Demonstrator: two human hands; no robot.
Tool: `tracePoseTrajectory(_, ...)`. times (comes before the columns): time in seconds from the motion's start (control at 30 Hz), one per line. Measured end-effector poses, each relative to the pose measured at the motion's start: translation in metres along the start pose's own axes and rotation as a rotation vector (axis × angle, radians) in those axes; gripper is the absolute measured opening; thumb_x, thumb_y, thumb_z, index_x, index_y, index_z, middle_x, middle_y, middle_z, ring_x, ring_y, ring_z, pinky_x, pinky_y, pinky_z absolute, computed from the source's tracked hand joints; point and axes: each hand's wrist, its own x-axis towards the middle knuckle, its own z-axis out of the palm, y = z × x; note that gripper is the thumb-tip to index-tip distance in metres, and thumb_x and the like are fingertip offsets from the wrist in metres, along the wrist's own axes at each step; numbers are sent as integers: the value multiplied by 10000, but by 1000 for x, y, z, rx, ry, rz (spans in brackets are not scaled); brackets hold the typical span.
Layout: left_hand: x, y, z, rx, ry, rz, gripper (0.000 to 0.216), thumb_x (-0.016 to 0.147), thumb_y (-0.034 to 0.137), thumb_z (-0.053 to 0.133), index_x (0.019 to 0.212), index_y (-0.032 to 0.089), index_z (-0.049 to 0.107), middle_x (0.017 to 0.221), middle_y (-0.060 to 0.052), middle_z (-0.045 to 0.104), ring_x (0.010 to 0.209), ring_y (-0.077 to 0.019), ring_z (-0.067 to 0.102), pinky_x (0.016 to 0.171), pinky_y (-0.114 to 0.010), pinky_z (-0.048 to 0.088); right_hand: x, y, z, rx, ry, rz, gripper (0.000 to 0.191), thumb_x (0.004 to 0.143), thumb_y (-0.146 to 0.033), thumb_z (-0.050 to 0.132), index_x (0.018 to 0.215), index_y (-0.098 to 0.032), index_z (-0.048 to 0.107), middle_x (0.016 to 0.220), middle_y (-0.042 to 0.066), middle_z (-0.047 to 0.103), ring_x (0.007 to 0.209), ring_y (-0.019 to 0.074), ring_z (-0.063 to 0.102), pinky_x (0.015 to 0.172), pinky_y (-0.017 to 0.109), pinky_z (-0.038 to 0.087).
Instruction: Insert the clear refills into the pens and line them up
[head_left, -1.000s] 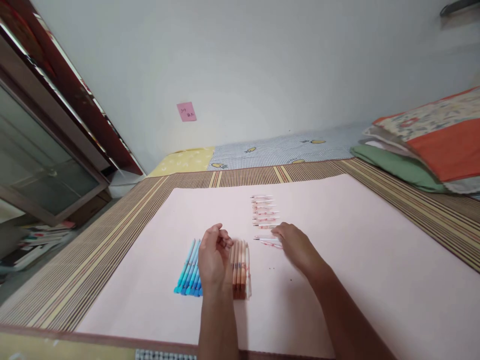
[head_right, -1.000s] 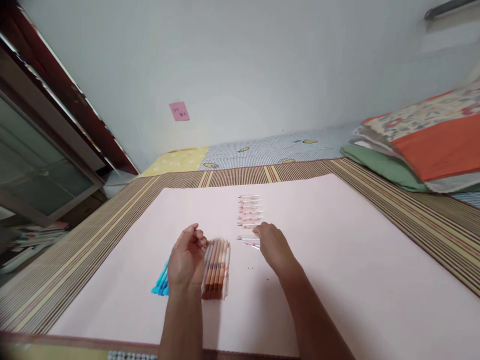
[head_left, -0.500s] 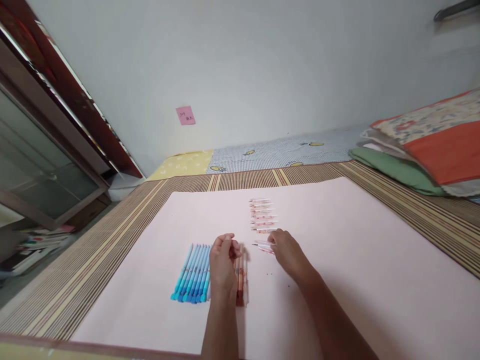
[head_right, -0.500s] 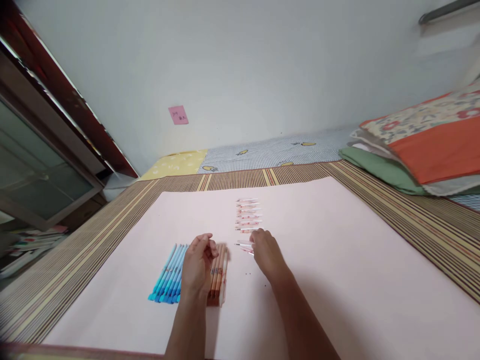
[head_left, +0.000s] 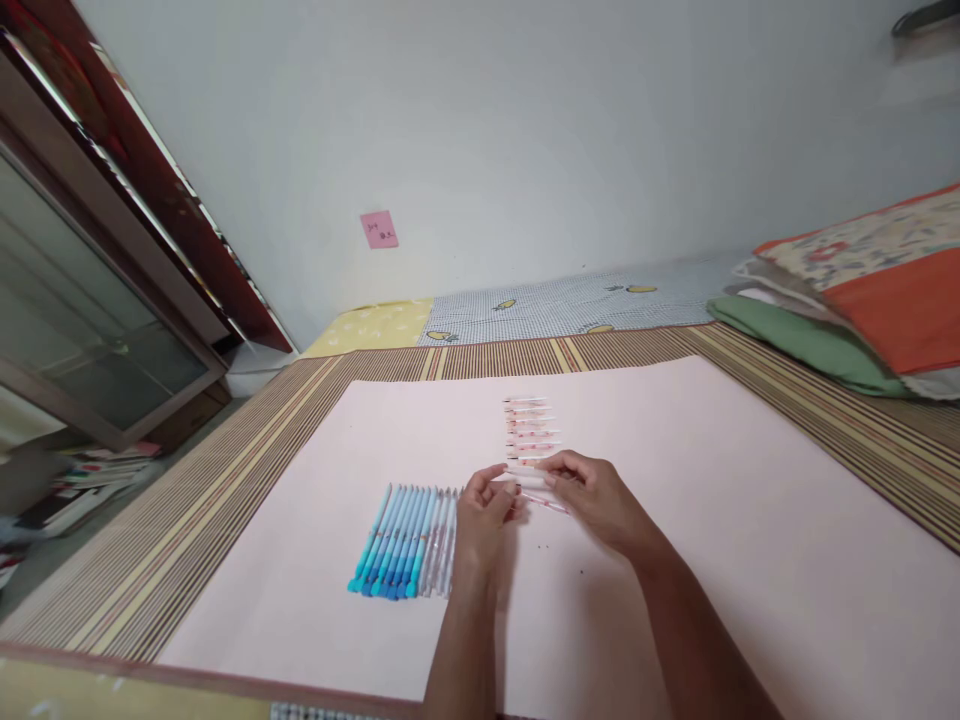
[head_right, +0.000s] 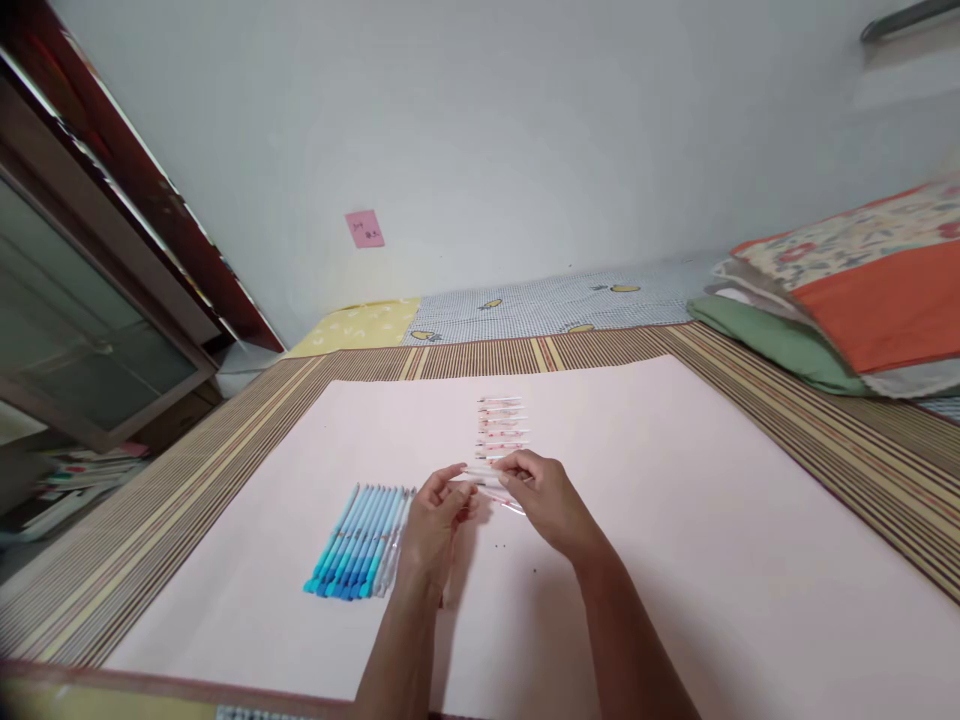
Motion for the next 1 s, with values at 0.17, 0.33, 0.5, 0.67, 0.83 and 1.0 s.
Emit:
tracePoseTrajectory(0.17,-1,-5,5,-83,-42,-5,454,592,328,909,952,136,711,692,-30,689,587,-125,633,608,-247,511,-2,-10,3,25,35,23,269,831,-376,633,984,-175,727,819,24,673,752,175,589,705,296,472)
tracePoseTrajectory(0.33,-2,-2,6,-390,-30,-117,201,712,183,841,837,127,694,722,-37,670,604,-88,603,613,-203,520,0,-10,1,155,37,9,374,818,-418,671,1104,-180,709,915,46,691,828,187,626,759,315,501)
tracePoseTrajectory(0.5,4,9,-4,-761,87,-308,147,904,85,614,763,117,639,672,-10,564,525,-42,499,505,-137,441,2,16,-6,-238,163,28,207,869,-278,554,982,-199,709,991,58,684,917,199,630,831,328,469)
tracePoseTrajectory(0.67,5,13,-6,-720,130,-280,182,934,156,614,758,114,634,655,-4,531,505,-47,461,473,-142,412,4,38,-1,-644,129,145,187,817,-109,498,780,-192,661,926,44,612,822,166,585,730,279,399)
tracePoseTrajectory(0.83,4,11,-3,-656,177,-358,151,910,142,642,763,117,625,633,-2,532,500,-56,461,461,-143,412,8,39,3,-704,142,125,208,786,-57,492,633,-182,559,841,47,592,742,148,543,668,262,353)
tracePoseTrajectory(1.0,4,11,-3,-646,178,-359,119,896,111,649,779,114,625,636,-4,552,497,-56,474,453,-138,414,7,38,0,-392,209,101,102,756,-134,554,686,-208,567,714,8,594,655,159,526,601,264,360)
